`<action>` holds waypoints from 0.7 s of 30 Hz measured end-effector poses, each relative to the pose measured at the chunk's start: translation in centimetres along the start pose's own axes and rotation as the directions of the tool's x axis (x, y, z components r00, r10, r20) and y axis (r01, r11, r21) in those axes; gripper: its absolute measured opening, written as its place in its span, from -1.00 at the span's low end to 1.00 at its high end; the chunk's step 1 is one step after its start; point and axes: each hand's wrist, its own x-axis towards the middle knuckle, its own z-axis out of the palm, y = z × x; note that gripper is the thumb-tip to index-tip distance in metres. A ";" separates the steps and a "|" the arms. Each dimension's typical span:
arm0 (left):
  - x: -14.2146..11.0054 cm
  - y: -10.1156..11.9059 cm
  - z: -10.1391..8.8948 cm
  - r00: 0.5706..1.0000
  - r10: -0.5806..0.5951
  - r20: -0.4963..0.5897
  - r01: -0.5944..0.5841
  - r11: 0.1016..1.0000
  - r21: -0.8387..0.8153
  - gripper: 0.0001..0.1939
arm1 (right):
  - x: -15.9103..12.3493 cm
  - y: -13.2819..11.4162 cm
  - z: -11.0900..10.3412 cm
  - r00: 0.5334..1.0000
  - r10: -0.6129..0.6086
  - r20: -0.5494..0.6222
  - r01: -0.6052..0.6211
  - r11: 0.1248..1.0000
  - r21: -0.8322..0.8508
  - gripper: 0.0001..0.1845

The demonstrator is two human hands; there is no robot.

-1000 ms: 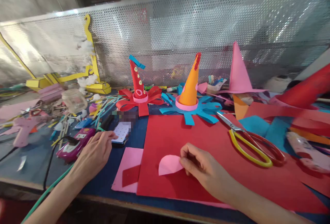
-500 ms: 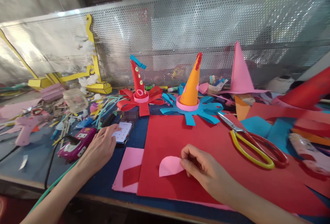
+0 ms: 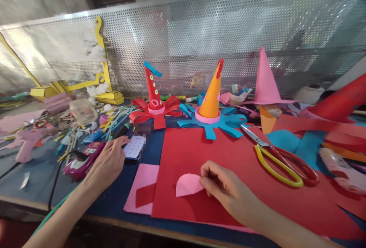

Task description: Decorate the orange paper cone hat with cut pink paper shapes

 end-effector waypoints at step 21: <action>-0.3 12.0 -2.4 0.935 0.046 0.350 0.182 0.788 -0.589 -0.67 | -0.2 -0.5 -0.4 1.000 -0.024 -0.012 0.025 0.994 0.110 -0.72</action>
